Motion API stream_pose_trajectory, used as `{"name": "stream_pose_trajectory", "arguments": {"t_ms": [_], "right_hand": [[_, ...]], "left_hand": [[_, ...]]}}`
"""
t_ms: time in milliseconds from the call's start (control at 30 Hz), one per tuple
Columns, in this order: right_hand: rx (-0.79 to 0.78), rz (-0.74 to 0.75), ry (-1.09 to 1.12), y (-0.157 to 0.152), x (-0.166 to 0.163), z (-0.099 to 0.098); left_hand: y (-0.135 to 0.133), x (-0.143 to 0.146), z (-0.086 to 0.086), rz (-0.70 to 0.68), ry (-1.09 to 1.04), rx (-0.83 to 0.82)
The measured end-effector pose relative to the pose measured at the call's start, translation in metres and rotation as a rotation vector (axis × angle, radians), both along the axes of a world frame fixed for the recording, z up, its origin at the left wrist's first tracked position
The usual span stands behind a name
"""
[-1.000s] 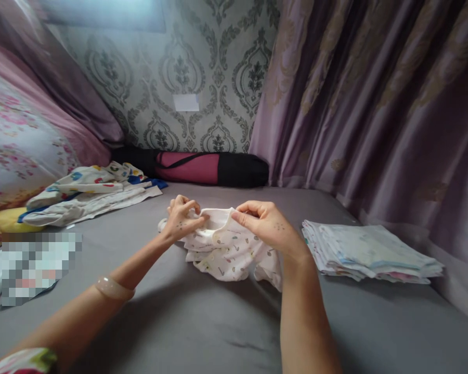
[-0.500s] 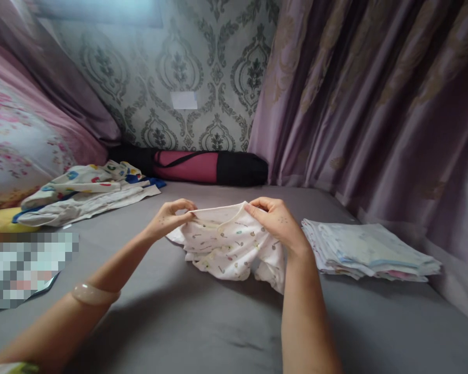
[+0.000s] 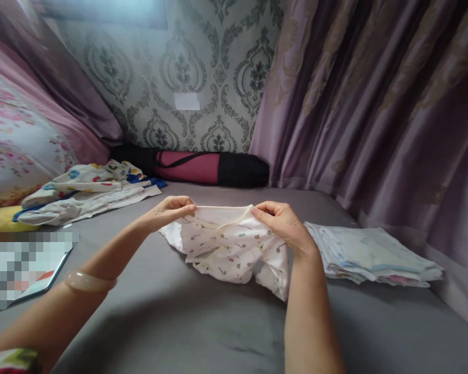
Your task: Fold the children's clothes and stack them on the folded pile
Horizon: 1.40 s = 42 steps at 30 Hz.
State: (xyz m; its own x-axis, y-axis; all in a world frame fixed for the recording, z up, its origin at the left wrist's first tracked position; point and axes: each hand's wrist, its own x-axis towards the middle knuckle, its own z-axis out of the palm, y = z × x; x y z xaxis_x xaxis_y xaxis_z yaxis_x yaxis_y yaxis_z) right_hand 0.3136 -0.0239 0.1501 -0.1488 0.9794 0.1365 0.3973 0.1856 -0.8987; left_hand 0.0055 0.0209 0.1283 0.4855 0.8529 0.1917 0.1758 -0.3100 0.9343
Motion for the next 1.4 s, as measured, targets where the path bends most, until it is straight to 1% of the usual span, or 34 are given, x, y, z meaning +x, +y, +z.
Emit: {"name": "stream_pose_trajectory", "arguments": {"t_ms": [67, 133, 167, 233, 333, 433, 500, 600, 667, 833, 933, 1000, 1067, 1133, 1167, 1233, 1333, 1367, 1400], "right_hand": [[-0.021, 0.069, -0.007, -0.002, 0.001, 0.001], [-0.036, 0.125, -0.010, -0.004, 0.001, 0.002], [-0.036, 0.135, -0.005, -0.004, 0.001, 0.003], [-0.023, 0.110, 0.036, -0.005, 0.001, 0.002], [-0.007, 0.032, 0.113, -0.002, 0.004, 0.000], [-0.010, -0.011, 0.105, 0.002, 0.010, -0.005], [-0.021, -0.018, 0.085, 0.005, 0.014, -0.008], [-0.042, -0.022, 0.068, 0.009, 0.017, -0.013], [-0.056, -0.025, 0.060, 0.011, 0.018, -0.015], [-0.074, 0.002, 0.060, 0.012, 0.020, -0.018], [-0.072, 0.037, 0.052, 0.011, 0.018, -0.020], [-0.061, 0.051, 0.019, 0.013, 0.014, -0.020], [-0.040, 0.054, -0.037, 0.015, 0.008, -0.015], [-0.011, 0.053, -0.097, 0.018, 0.000, -0.004], [0.014, 0.050, -0.113, 0.019, -0.003, 0.005], [0.091, 0.036, -0.099, 0.020, -0.007, 0.026], [0.216, -0.001, 0.047, 0.019, -0.007, 0.059], [0.232, -0.004, 0.102, 0.020, -0.007, 0.068], [0.233, 0.003, 0.130, 0.021, -0.007, 0.074]], "left_hand": [[-0.004, 0.003, 0.012, 0.009, -0.004, 0.071], [-0.005, 0.005, 0.023, 0.037, -0.065, 0.109], [-0.005, 0.006, 0.026, 0.061, -0.097, 0.111], [-0.002, 0.008, 0.027, 0.098, -0.101, 0.095], [0.003, 0.009, 0.019, 0.085, 0.028, 0.067], [0.005, 0.009, 0.009, 0.106, 0.099, 0.039], [0.006, 0.008, 0.004, 0.123, 0.079, -0.014], [0.008, 0.004, -0.001, 0.098, 0.023, -0.102], [0.008, 0.001, -0.004, 0.077, 0.017, -0.122], [0.005, -0.008, -0.009, -0.032, 0.025, -0.185], [0.005, -0.013, -0.017, 0.015, 0.014, -0.217], [0.007, -0.016, -0.023, 0.076, -0.007, -0.189], [0.009, -0.018, -0.023, 0.129, -0.037, -0.131], [0.009, -0.021, -0.012, 0.177, -0.059, -0.063], [0.007, -0.022, -0.002, 0.205, -0.062, -0.019], [0.000, -0.024, 0.028, 0.284, -0.058, 0.126], [-0.018, -0.027, 0.082, 0.477, -0.071, 0.475], [-0.023, -0.029, 0.096, 0.543, -0.069, 0.550], [-0.026, -0.031, 0.107, 0.591, -0.067, 0.592]]}}
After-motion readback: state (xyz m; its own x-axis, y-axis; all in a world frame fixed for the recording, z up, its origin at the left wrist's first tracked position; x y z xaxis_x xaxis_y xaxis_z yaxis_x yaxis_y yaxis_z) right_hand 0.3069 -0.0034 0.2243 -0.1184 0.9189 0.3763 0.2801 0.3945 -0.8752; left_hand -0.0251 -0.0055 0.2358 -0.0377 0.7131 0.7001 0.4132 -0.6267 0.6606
